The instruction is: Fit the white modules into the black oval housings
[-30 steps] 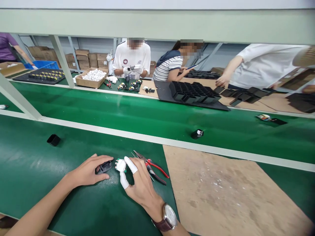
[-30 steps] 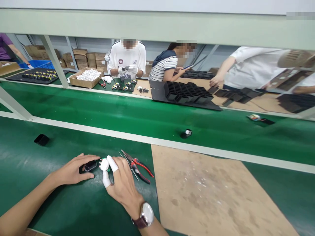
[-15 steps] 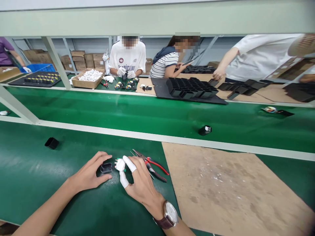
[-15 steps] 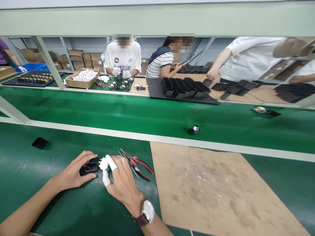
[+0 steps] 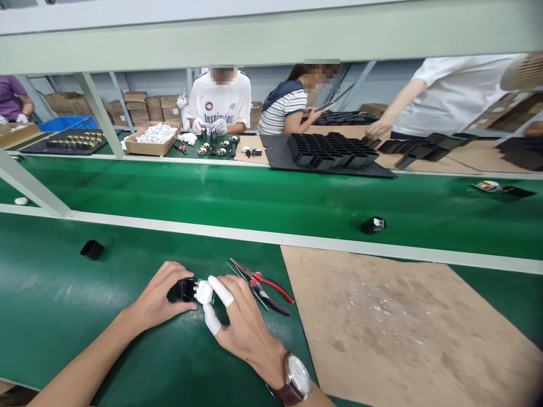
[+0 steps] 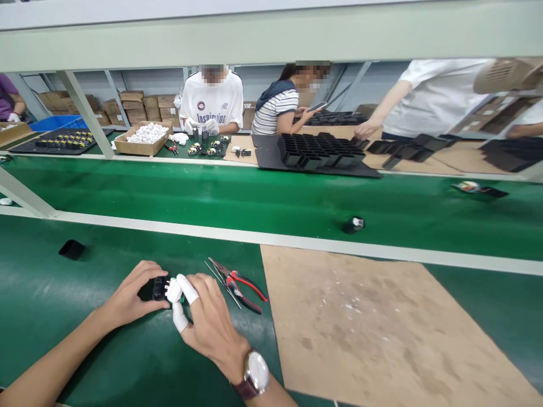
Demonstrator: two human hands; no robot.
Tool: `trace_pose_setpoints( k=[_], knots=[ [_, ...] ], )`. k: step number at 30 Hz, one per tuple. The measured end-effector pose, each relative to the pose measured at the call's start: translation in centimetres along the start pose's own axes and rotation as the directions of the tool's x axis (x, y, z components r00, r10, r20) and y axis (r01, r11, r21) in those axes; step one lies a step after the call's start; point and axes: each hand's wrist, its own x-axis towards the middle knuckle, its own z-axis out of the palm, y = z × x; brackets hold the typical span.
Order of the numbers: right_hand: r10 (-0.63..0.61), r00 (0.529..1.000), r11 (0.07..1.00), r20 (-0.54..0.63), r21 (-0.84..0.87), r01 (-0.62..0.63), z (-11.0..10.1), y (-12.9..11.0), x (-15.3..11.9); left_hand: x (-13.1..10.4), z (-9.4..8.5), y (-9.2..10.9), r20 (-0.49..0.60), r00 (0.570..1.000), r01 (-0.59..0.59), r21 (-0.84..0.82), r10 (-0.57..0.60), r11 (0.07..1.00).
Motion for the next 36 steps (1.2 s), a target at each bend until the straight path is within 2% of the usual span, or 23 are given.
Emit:
trace_pose_setpoints(
  k=[10,36],
  knots=[
    [-0.006,0.998,1.000,0.065,-0.031,0.008,0.1,-0.6,-0.3,-0.3,0.8,0.2,0.012,0.999,-0.035,0.026,0.035,0.999],
    [0.014,0.985,0.998,0.172,-0.056,-0.004,-0.3,-1.0,0.2,-0.1,1.2,0.5,0.066,0.996,-0.061,0.043,0.058,0.997]
  ],
)
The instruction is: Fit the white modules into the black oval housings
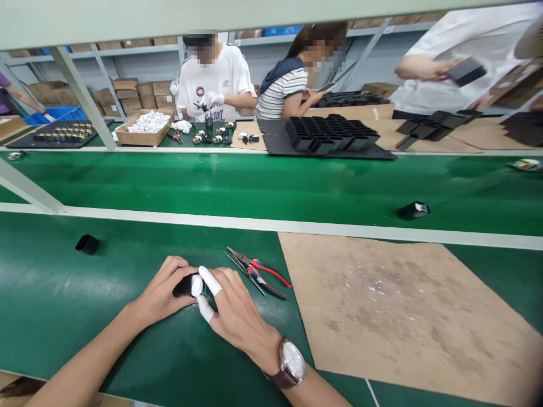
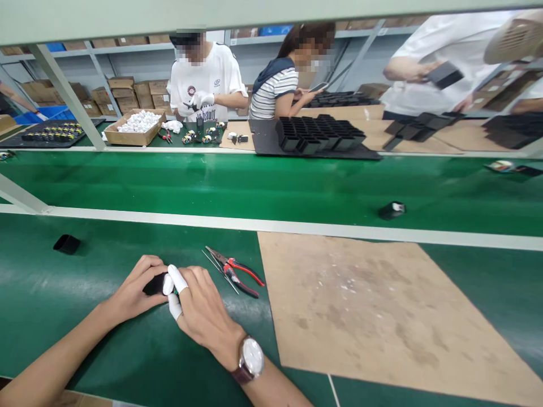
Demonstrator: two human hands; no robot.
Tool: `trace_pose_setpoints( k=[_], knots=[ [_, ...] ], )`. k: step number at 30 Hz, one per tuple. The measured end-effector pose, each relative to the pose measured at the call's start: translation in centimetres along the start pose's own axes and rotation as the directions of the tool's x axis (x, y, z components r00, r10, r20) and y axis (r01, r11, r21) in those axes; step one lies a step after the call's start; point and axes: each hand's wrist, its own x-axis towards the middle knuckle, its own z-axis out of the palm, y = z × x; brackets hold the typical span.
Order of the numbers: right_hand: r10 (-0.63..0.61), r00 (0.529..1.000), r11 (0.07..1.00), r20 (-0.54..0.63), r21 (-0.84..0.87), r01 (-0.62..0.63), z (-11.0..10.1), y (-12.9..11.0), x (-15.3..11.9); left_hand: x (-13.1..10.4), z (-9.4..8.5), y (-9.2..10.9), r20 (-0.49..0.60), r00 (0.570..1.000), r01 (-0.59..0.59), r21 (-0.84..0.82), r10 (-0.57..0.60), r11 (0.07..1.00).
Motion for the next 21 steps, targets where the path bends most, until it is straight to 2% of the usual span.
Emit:
trace_pose_setpoints(
  k=[6,9,16,21],
  knots=[
    [-0.006,1.000,1.000,0.012,-0.008,0.006,-0.1,0.0,0.1,0.0,0.2,-0.1,-0.023,0.999,-0.032,0.002,0.032,0.999],
    [-0.019,1.000,0.999,-0.006,0.039,0.019,0.0,0.4,-0.2,-0.1,0.2,-0.2,-0.046,0.999,-0.011,0.015,0.011,1.000],
    [-0.070,0.995,0.990,-0.068,0.118,0.078,0.4,1.0,-0.5,-0.3,0.6,-0.2,0.008,0.998,0.056,-0.191,-0.055,0.980],
    [-0.036,0.999,0.990,0.001,0.140,0.036,0.9,0.8,-0.2,0.0,0.4,0.0,0.016,0.996,0.090,-0.238,-0.088,0.967]
  ],
)
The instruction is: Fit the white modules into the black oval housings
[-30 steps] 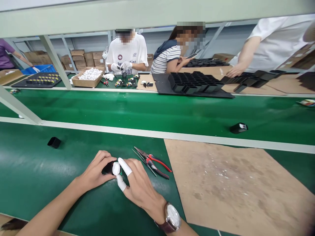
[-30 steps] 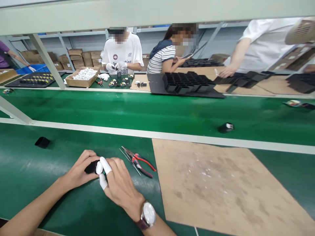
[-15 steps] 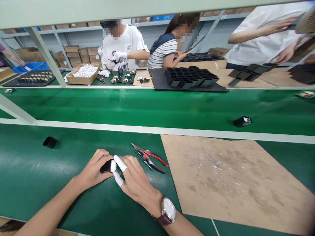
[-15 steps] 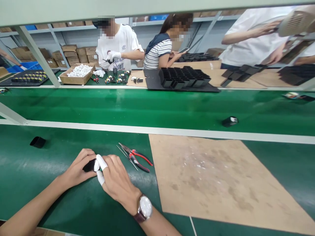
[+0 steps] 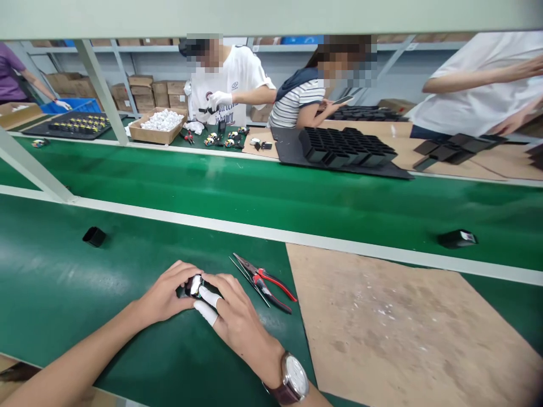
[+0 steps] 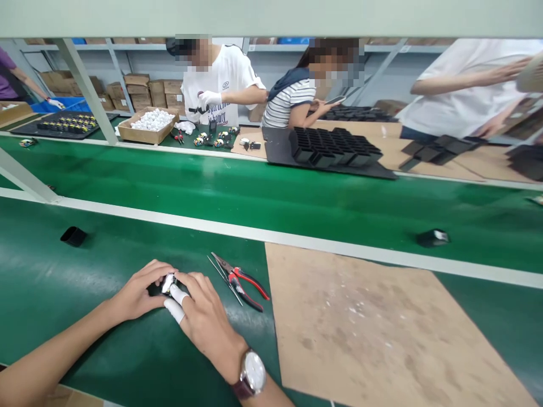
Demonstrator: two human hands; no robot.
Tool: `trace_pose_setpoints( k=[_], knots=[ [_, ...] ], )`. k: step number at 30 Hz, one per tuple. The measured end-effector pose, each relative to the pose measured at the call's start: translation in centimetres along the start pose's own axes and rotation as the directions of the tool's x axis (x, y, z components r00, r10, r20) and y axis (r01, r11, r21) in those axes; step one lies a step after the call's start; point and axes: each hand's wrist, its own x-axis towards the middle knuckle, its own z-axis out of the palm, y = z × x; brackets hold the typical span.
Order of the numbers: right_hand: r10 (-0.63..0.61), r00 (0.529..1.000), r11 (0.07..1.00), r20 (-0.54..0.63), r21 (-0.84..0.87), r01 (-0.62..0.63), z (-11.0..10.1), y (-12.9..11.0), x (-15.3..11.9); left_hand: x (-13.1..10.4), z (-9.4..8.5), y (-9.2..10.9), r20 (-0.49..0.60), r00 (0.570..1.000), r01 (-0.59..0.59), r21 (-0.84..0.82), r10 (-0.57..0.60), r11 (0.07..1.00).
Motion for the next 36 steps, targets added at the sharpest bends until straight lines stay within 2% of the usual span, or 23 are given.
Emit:
trace_pose_setpoints(
  k=[3,9,13,20,23,25,27,30,33,36],
  knots=[
    [0.023,0.999,0.999,0.042,0.022,-0.024,0.4,0.1,0.1,0.0,-0.2,0.0,0.007,1.000,0.024,-0.007,-0.024,1.000],
    [0.009,0.999,0.997,-0.039,0.075,-0.006,1.1,0.6,-0.1,-0.2,-0.1,-0.2,0.020,0.999,0.030,-0.034,-0.029,0.999],
    [0.019,1.000,0.999,-0.009,0.045,-0.019,0.9,0.2,-0.2,-0.3,0.0,-0.1,0.021,1.000,0.015,-0.077,-0.013,0.997],
    [0.012,0.996,0.995,0.092,-0.100,-0.003,0.1,-0.4,0.3,0.0,-0.2,0.7,0.014,1.000,0.005,-0.079,-0.004,0.997],
    [0.017,1.000,0.990,0.017,-0.143,-0.014,-0.4,0.4,0.2,0.0,-0.1,0.5,-0.045,0.998,-0.034,-0.031,0.032,0.999],
    [0.046,0.996,0.959,-0.071,-0.275,-0.064,-0.8,1.4,-0.1,-0.1,-0.1,0.3,-0.091,0.995,-0.051,0.012,0.052,0.999],
    [0.091,0.990,0.883,-0.112,-0.450,-0.132,-1.2,2.4,-0.4,-0.2,-0.2,0.0,-0.113,0.992,-0.054,0.044,0.059,0.998],
    [0.113,0.992,0.796,-0.054,-0.592,-0.123,-1.3,3.4,-0.9,-0.2,-0.5,-0.3,-0.120,0.992,-0.042,0.063,0.049,0.997],
    [0.099,0.994,0.831,0.052,-0.554,-0.054,-0.9,3.2,-1.3,-0.2,-0.6,-0.4,-0.111,0.993,-0.026,0.068,0.033,0.997],
    [0.122,0.988,0.855,0.094,-0.516,-0.056,-0.4,2.7,-1.5,-0.3,-0.6,-0.4,-0.099,0.995,-0.011,0.062,0.017,0.998]
  ],
)
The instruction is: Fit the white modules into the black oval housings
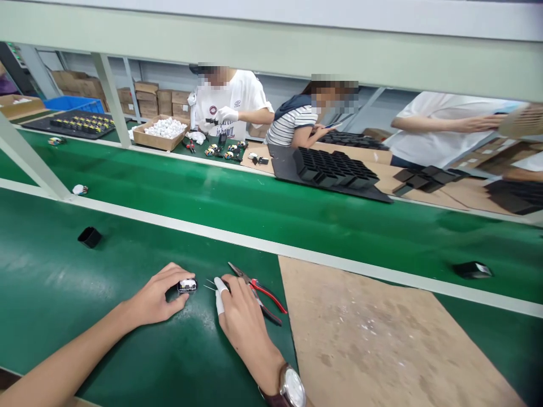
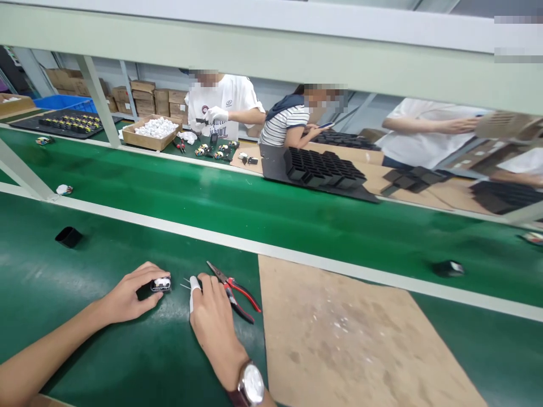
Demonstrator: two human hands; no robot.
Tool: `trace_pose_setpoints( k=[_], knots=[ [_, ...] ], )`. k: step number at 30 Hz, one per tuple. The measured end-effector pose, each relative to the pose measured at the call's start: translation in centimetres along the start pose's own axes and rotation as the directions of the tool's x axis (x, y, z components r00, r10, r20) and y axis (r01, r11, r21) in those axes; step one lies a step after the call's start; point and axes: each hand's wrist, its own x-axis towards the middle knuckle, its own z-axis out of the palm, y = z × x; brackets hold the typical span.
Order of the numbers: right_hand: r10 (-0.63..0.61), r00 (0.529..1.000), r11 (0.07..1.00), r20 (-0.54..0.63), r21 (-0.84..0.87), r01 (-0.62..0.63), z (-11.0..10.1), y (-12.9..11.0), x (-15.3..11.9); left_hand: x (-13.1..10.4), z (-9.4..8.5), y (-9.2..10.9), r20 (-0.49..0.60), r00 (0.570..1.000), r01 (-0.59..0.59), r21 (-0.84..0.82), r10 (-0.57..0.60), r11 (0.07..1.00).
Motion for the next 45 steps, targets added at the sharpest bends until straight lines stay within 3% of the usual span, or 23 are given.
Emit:
trace_pose_setpoints(
  k=[6,12,15,25,45],
  knots=[
    [-0.026,0.999,0.998,0.022,-0.060,0.028,0.4,-0.4,-0.1,-0.3,-0.1,-0.2,0.026,0.995,0.099,0.040,-0.100,0.994],
    [-0.035,0.994,0.980,-0.108,0.192,0.056,-0.7,-1.2,0.2,-0.6,0.1,-0.3,0.103,0.973,0.200,0.061,-0.206,0.978],
    [-0.060,0.987,0.973,-0.151,0.211,0.091,-1.3,-1.8,0.4,-0.9,0.3,-0.2,0.114,0.966,0.228,0.040,-0.232,0.973],
    [-0.115,0.987,0.990,-0.111,0.067,0.123,-1.7,-1.6,0.7,-1.0,0.7,-0.1,0.131,0.977,0.162,0.042,-0.166,0.986],
    [-0.117,0.989,0.989,-0.089,0.076,0.124,-2.0,-1.9,0.9,-0.9,1.0,0.2,0.128,0.975,0.178,0.048,-0.182,0.983]
  ],
)
